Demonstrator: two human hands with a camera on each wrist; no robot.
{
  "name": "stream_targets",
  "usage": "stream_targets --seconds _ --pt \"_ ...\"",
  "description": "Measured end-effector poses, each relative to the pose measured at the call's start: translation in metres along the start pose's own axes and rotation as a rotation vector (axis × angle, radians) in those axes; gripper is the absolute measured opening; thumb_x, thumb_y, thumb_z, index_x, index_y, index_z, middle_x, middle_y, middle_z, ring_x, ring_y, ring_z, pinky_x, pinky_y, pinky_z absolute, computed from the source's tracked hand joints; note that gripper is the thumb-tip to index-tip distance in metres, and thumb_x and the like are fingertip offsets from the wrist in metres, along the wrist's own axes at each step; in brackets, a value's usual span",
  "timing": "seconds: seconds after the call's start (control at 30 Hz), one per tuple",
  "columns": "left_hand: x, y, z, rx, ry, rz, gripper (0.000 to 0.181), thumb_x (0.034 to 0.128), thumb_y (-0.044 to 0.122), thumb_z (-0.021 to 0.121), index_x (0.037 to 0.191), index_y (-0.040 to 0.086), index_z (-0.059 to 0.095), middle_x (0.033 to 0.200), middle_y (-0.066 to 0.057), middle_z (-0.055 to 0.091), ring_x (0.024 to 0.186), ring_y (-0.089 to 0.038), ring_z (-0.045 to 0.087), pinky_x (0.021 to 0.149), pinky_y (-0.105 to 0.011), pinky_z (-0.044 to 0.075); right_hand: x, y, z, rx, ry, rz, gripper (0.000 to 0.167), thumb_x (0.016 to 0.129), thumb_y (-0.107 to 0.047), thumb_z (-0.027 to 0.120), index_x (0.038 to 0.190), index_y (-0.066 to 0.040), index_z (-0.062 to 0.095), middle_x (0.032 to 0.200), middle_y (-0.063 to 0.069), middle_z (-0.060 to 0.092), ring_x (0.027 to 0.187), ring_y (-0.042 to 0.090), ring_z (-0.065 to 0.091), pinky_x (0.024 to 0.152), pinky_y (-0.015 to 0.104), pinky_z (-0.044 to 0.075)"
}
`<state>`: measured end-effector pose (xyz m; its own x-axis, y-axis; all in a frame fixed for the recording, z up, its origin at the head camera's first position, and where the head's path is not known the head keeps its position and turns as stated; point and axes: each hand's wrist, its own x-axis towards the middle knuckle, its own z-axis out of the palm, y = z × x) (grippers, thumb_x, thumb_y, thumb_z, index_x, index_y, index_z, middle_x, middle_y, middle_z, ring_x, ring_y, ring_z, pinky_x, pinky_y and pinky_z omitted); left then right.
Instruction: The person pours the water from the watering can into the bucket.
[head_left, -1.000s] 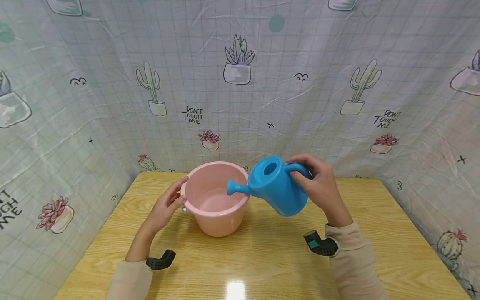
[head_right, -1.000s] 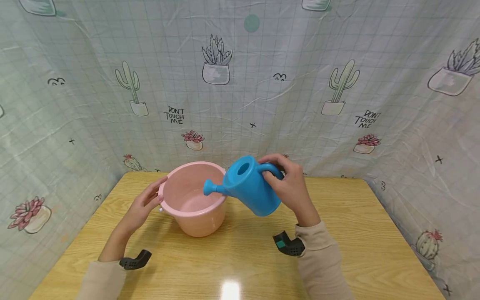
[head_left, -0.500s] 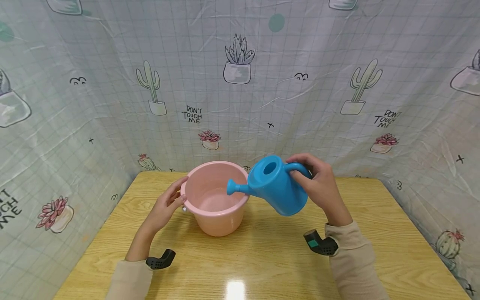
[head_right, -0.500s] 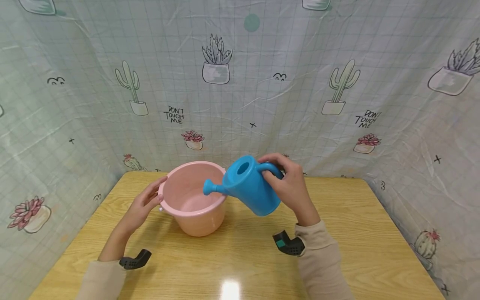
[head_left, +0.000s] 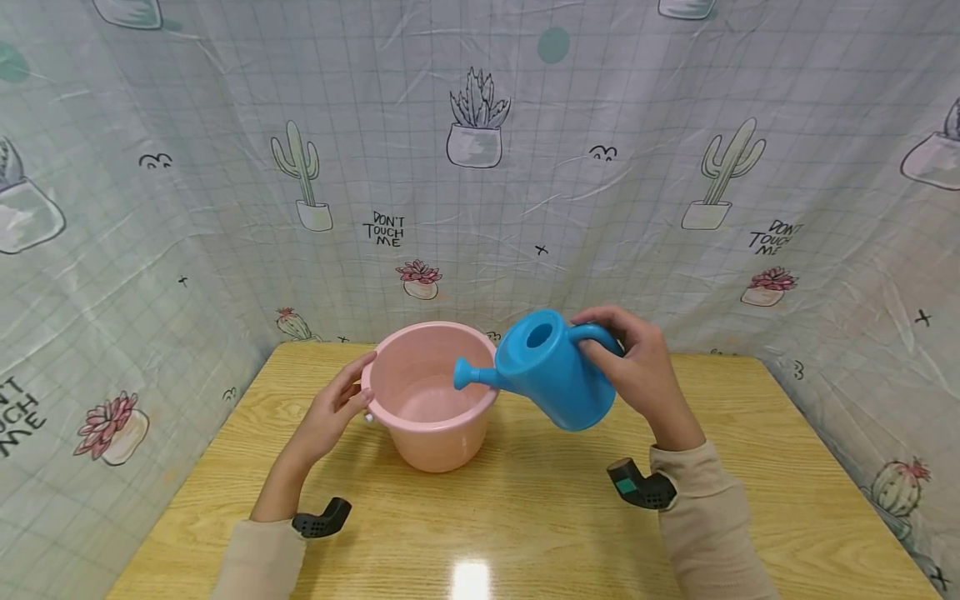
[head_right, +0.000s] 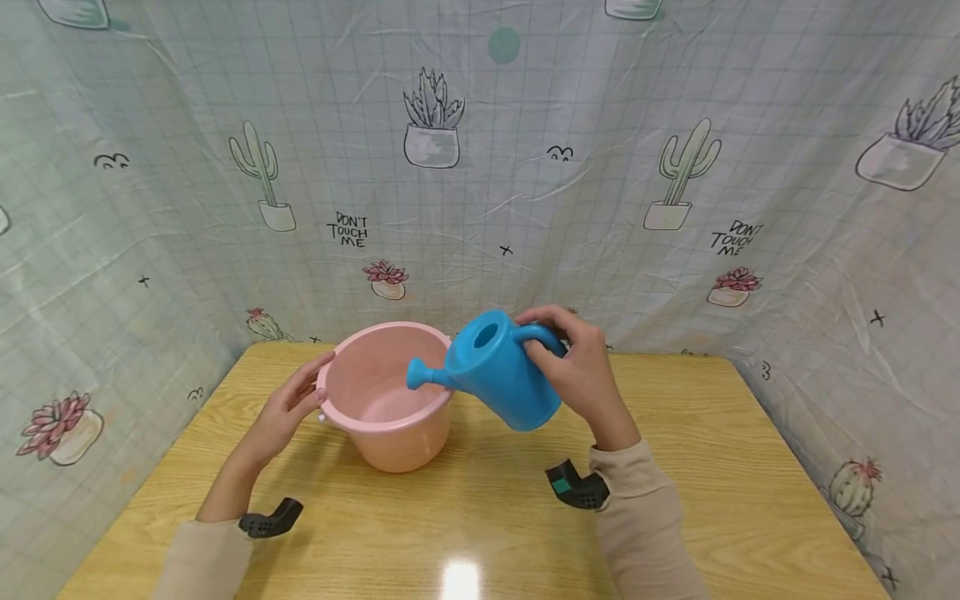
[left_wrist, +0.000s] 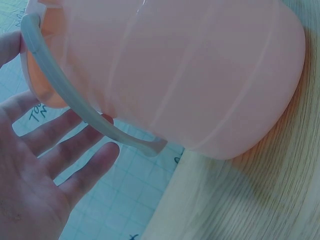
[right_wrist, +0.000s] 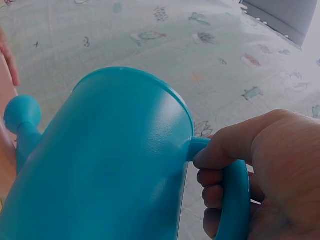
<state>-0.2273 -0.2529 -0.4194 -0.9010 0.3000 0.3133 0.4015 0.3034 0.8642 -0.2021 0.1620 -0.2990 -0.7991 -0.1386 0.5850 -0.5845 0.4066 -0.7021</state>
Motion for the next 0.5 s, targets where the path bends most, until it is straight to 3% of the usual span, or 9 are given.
stream_targets --seconds 0.5 --pt "-0.0005 0.0008 -0.0005 0.012 -0.001 -0.013 0.055 0.1013 0.015 0.049 0.152 0.023 0.031 0.151 -0.018 0.038 0.131 -0.042 0.046 0.091 -0.013 0.047 0.0012 0.0011 0.0006 -0.007 0.000 -0.017 0.021 0.090 0.000 0.063 0.110 -0.003 0.067 0.105 0.014 0.068 0.095 0.000 0.060 0.084 0.015 0.048"
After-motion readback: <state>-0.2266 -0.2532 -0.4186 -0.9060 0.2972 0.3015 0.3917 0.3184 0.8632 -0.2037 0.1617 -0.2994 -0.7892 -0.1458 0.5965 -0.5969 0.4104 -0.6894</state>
